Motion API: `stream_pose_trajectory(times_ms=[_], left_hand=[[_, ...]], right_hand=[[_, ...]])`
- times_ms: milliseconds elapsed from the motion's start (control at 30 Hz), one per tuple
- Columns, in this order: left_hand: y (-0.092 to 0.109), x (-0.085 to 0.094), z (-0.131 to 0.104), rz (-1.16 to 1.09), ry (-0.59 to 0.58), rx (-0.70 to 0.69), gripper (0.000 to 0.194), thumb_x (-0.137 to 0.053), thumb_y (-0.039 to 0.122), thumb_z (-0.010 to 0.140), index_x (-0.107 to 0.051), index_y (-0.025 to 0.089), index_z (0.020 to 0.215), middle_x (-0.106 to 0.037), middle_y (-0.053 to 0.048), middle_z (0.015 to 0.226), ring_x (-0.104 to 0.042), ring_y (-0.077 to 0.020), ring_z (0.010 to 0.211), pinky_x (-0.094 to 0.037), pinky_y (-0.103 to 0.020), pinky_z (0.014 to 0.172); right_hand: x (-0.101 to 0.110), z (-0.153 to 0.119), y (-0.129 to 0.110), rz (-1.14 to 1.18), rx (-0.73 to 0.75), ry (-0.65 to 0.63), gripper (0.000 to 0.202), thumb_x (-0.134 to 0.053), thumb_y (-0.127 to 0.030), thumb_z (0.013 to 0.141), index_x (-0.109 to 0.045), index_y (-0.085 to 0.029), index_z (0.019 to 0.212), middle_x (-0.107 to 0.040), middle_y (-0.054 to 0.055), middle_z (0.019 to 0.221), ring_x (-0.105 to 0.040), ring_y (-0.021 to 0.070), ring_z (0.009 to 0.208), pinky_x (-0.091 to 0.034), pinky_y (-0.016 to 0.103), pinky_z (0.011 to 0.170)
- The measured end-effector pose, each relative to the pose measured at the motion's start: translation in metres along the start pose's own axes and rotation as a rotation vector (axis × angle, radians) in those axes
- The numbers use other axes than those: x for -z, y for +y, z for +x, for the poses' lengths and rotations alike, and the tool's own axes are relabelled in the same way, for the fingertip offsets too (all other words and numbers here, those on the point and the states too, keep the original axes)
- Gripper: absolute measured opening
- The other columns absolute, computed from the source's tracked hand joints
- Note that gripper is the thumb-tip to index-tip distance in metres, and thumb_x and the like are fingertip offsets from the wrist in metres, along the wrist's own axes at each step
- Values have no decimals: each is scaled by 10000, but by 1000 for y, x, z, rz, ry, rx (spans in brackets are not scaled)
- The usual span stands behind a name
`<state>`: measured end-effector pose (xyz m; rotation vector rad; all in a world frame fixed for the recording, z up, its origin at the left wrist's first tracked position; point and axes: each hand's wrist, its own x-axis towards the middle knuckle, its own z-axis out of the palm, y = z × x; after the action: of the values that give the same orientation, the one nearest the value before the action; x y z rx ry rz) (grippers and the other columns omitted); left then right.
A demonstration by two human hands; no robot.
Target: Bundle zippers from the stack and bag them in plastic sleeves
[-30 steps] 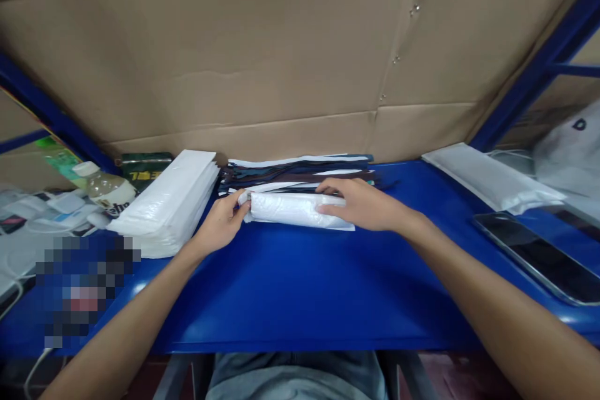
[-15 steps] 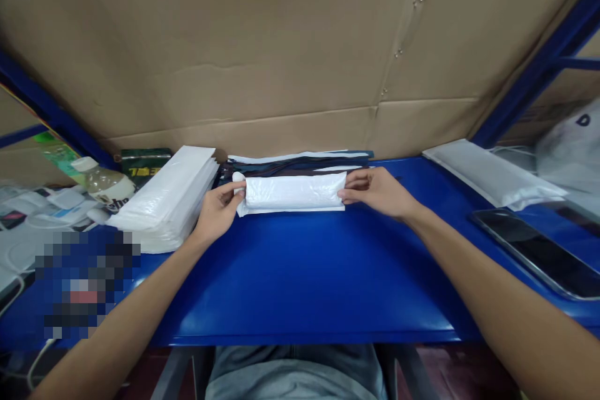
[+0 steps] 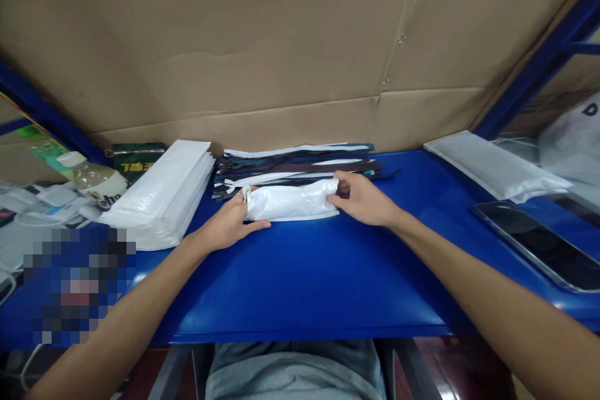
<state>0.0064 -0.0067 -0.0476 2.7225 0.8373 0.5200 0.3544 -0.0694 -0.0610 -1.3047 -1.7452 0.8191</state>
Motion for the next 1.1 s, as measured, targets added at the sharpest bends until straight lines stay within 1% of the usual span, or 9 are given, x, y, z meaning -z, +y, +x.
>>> stream_pose_trajectory(times_ms=[67, 133, 267, 433, 600, 733, 867, 933, 1100], left_hand=[[2, -1, 1, 148, -52, 4, 460, -575, 533, 1032, -694, 145, 1249, -550, -206, 1485, -647, -363, 1221, -515, -497, 1078], [7, -2, 2, 294, -58, 9, 460, -510, 506, 1061, -711, 116, 1199, -554, -223, 1465, -687, -362, 1113, -523, -517, 1032], [15, -2, 3, 435, -15, 44, 537, -507, 538, 1056, -668, 94, 1310, -496, -240, 1529, -697, -373, 1084, -525, -526, 1001], [14, -7, 5, 404, -5, 108, 568, -557, 585, 1028, -674, 91, 1284, -514, -250, 1499, -707, -370, 1079, -529, -488, 990], [6, -8, 10, 292, 23, 156, 609, -608, 690, 957, -727, 114, 1116, -589, -256, 1421, -699, -387, 1098, -526, -469, 988], [1, -2, 10, 282, -37, 125, 638, -554, 750, 949, -737, 139, 939, -680, -238, 1219, -704, -387, 988, -535, -486, 907], [-4, 6, 9, 244, -42, 132, 639, -531, 774, 946, -647, 184, 730, -666, -164, 953, -663, -303, 789, -530, -425, 767], [-5, 9, 8, 199, -34, 112, 606, -542, 755, 954, -641, 190, 760, -649, -142, 940, -644, -286, 790, -530, -414, 772], [-8, 14, 4, 52, -35, 60, 540, -603, 701, 958, -688, 183, 1082, -637, -141, 1185, -650, -304, 1024, -540, -423, 930]], right_hand=[[-1, -1, -1, -14, -15, -12, 312, -768, -514, 882, -611, -252, 947, -766, 66, 1000, -730, 310, 968, -597, 469, 874], [-1, -2, -2, -40, -22, -7, 314, -759, -526, 884, -616, -252, 939, -771, 62, 1002, -733, 306, 966, -597, 470, 887], [2, -2, -4, -79, 10, 6, 317, -753, -526, 887, -595, -251, 885, -760, 49, 943, -730, 284, 917, -596, 448, 856], [0, -4, -12, -99, 57, -2, 305, -761, -457, 880, -544, -250, 823, -734, 35, 870, -721, 270, 870, -578, 410, 793], [-4, -3, -14, -122, 41, 18, 304, -743, -508, 881, -567, -262, 851, -748, 40, 915, -721, 284, 902, -583, 435, 818], [0, 3, -6, -195, 33, 74, 324, -741, -541, 885, -588, -256, 874, -752, 53, 947, -703, 289, 918, -572, 458, 860], [10, 7, 3, -77, -2, 71, 401, -788, -567, 851, -555, -244, 813, -719, 45, 862, -684, 264, 878, -553, 410, 802], [15, 7, 5, -9, -27, 55, 446, -807, -596, 828, -538, -242, 792, -693, 37, 813, -671, 248, 837, -534, 381, 751], [23, 8, 11, 17, -69, 7, 493, -832, -636, 784, -546, -235, 798, -687, 31, 805, -656, 228, 795, -513, 375, 727]])
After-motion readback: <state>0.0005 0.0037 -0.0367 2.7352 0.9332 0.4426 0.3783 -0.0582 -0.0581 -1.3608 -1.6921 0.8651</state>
